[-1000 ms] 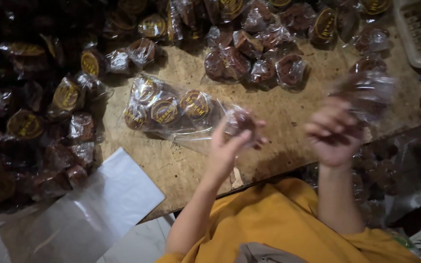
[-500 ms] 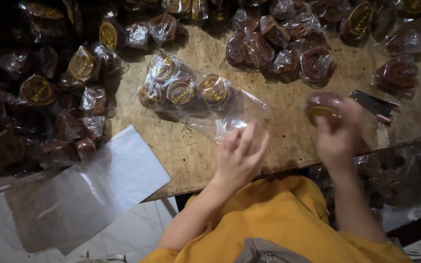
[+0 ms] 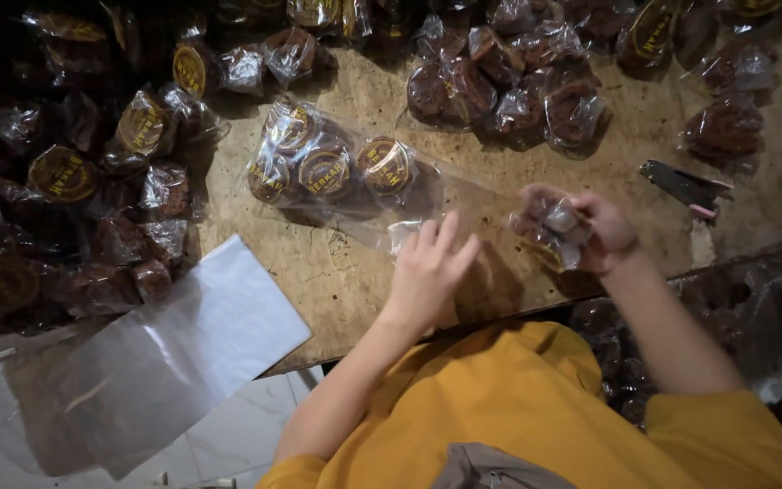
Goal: Packaging individually wrapped cakes into larger plastic bags from a large pile on a work surface.
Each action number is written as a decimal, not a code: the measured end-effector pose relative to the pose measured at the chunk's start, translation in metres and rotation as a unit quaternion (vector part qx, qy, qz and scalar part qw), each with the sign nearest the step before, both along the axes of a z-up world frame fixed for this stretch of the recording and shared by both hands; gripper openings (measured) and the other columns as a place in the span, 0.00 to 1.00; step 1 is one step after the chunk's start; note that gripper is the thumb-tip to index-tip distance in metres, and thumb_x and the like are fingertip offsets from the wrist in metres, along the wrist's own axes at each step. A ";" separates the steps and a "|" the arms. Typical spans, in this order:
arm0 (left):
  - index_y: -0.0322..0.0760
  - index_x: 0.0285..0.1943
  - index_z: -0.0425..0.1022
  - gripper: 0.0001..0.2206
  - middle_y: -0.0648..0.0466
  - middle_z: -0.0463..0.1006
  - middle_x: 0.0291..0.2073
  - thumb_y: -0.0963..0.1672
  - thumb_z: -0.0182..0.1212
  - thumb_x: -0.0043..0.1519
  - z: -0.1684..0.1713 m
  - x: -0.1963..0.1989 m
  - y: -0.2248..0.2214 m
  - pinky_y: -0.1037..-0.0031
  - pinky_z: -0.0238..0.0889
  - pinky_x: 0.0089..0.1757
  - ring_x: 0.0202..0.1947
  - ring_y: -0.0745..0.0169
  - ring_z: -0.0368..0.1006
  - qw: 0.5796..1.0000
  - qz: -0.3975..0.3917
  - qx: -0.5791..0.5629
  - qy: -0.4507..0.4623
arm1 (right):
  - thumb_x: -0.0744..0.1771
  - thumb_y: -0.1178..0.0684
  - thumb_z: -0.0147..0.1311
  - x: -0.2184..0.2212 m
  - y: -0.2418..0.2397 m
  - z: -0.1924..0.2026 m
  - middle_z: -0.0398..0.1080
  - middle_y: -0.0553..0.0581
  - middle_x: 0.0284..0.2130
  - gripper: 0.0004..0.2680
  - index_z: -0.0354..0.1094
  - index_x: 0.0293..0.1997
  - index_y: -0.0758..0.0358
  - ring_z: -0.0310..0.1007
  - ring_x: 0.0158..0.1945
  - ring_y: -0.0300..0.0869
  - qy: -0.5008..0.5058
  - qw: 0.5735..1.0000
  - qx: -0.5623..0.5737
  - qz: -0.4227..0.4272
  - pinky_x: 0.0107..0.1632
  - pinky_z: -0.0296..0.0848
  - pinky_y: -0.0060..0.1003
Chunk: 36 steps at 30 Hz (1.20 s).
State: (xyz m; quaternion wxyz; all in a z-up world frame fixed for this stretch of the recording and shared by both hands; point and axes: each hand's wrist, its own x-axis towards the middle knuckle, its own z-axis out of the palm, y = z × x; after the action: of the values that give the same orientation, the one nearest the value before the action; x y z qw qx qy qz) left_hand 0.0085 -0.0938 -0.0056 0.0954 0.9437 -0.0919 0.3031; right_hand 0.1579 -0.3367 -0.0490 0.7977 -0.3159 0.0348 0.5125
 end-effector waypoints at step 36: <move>0.40 0.24 0.71 0.18 0.56 0.66 0.19 0.54 0.64 0.56 0.011 -0.077 0.022 0.64 0.61 0.29 0.22 0.50 0.69 0.967 0.038 -0.249 0.041 | 0.68 0.37 0.55 -0.083 0.116 0.014 0.73 0.60 0.46 0.16 0.75 0.38 0.63 0.71 0.54 0.56 -0.695 0.603 -0.379 0.096 0.54 0.73 0.49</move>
State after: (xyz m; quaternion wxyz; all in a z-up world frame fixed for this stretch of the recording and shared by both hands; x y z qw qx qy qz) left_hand -0.0685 -0.0715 0.0055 0.3196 0.9047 0.0269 0.2805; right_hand 0.0745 -0.2204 -0.0354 0.3362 -0.8526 -0.3697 0.1529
